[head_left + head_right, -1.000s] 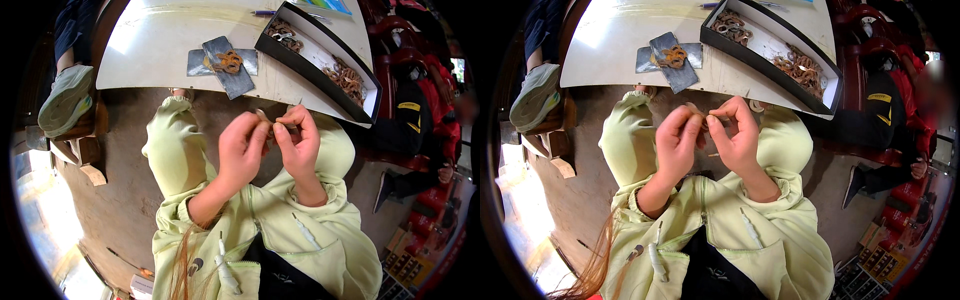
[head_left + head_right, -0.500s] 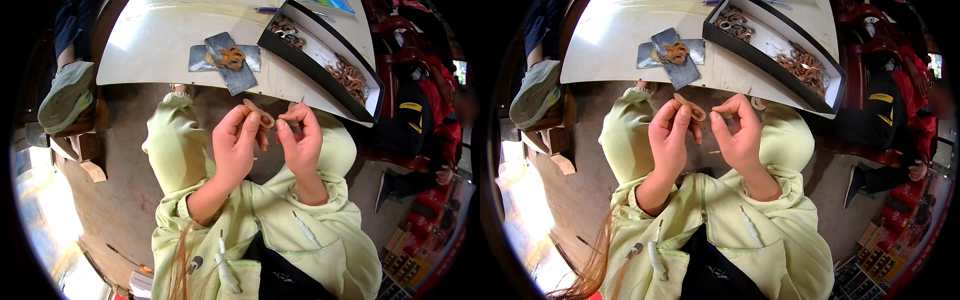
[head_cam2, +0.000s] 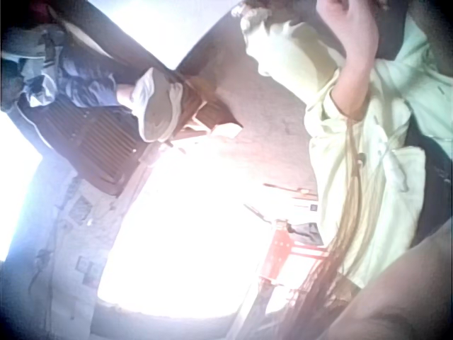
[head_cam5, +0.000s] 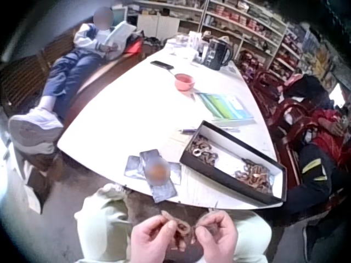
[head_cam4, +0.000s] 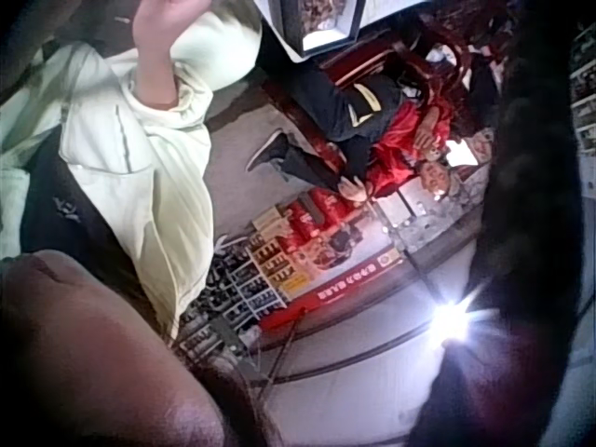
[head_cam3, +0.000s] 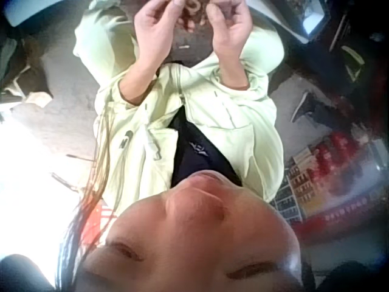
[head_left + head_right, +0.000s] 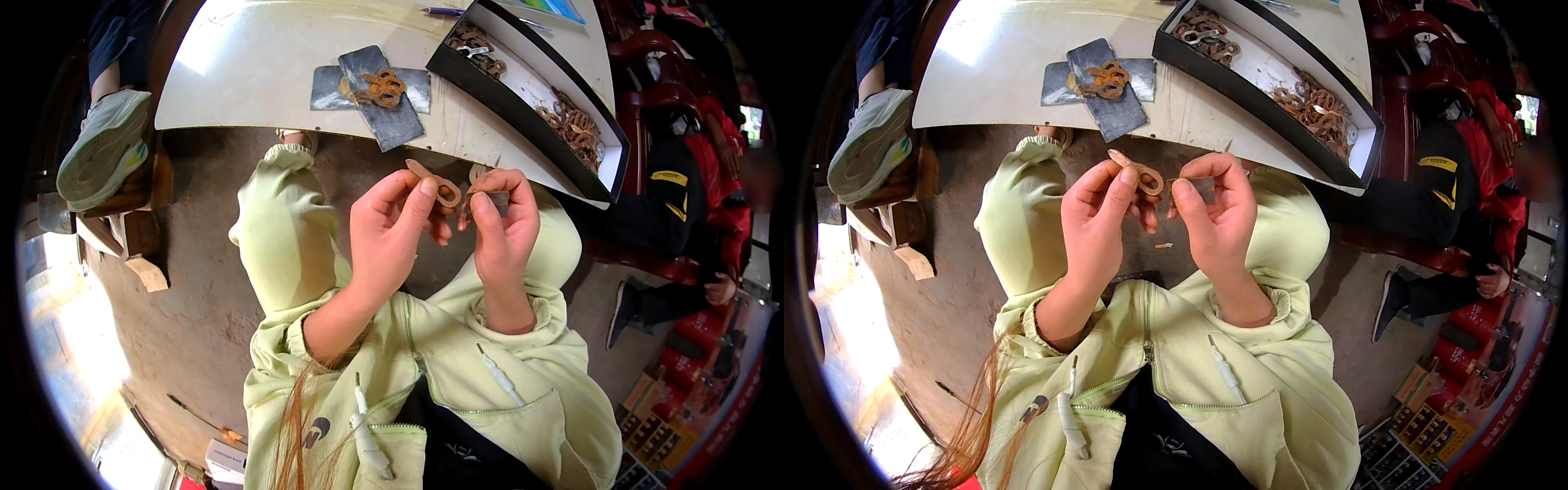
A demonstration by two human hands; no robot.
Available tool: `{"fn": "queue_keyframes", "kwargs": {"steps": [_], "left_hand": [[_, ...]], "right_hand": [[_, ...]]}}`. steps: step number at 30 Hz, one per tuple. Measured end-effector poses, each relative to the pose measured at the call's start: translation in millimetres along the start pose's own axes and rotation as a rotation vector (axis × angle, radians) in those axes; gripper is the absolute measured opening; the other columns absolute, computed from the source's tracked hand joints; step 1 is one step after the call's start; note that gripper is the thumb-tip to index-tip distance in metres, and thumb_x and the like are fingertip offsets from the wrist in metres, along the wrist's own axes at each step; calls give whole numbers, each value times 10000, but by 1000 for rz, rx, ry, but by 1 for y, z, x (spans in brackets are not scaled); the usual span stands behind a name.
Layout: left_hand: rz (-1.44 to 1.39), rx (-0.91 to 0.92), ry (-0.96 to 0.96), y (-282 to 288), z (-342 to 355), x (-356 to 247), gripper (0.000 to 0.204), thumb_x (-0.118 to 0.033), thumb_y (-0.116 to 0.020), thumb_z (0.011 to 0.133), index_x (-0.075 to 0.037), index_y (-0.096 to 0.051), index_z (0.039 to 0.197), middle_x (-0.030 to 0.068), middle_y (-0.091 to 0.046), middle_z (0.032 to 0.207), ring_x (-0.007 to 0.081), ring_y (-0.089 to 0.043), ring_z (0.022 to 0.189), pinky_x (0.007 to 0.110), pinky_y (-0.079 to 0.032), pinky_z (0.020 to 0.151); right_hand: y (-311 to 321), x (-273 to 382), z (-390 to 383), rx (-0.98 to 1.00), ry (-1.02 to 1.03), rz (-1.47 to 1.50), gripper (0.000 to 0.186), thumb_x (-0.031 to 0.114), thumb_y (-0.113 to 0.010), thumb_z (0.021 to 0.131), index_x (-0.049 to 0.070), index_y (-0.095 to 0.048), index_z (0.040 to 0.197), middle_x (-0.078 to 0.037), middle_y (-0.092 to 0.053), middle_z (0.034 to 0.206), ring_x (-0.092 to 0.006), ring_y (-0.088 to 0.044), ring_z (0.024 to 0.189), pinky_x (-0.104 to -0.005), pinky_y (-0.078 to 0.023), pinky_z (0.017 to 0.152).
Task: The person sits at a table and uses a small metal file to smooth the edges of small, light-brown wooden rings. They hold the rings in one hand and rub the file against them repeatedly, rotating the pieces to work on different sides. Finished rings are placed into a black box on the table.
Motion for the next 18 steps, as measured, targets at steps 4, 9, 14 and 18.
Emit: {"fn": "queue_keyframes", "kwargs": {"steps": [4,9,14,18], "left_hand": [[1,-3,14,1,1,3,181,-110,-530,945,51,-591,890,60,-622,756,84,-577,586,210,-469,507],[68,3,-16,-1,0,5,138,-73,-553,920,56,-600,931,80,-641,812,116,-595,602,227,-485,540],[163,8,-60,-2,-3,2,110,-37,-554,905,57,-610,905,78,-649,807,108,-598,604,221,-488,545],[186,30,-98,-5,-9,-8,100,-24,-551,901,57,-607,887,79,-654,796,107,-599,599,220,-493,548]], "right_hand": [[-2,-1,-2,46,9,-38,137,-1,-593,848,-7,-501,950,-51,-515,914,-64,-501,728,-199,-476,552],[2,-3,-3,-26,-19,-102,139,-16,-601,833,5,-496,922,-50,-520,922,-70,-491,801,-193,-436,653],[2,2,-1,-49,97,-211,138,-20,-609,822,14,-507,909,-43,-525,919,-73,-490,823,-197,-419,716],[-1,-4,2,-53,15,-233,121,-20,-607,826,15,-517,898,-43,-533,920,-77,-496,814,-199,-426,701]]}}
Point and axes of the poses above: each hand's wrist, its own z-axis towards the middle knuckle, its own y-axis out of the back of the hand, x = y × z, the point moved 6 cm from there along z, towards the middle knuckle
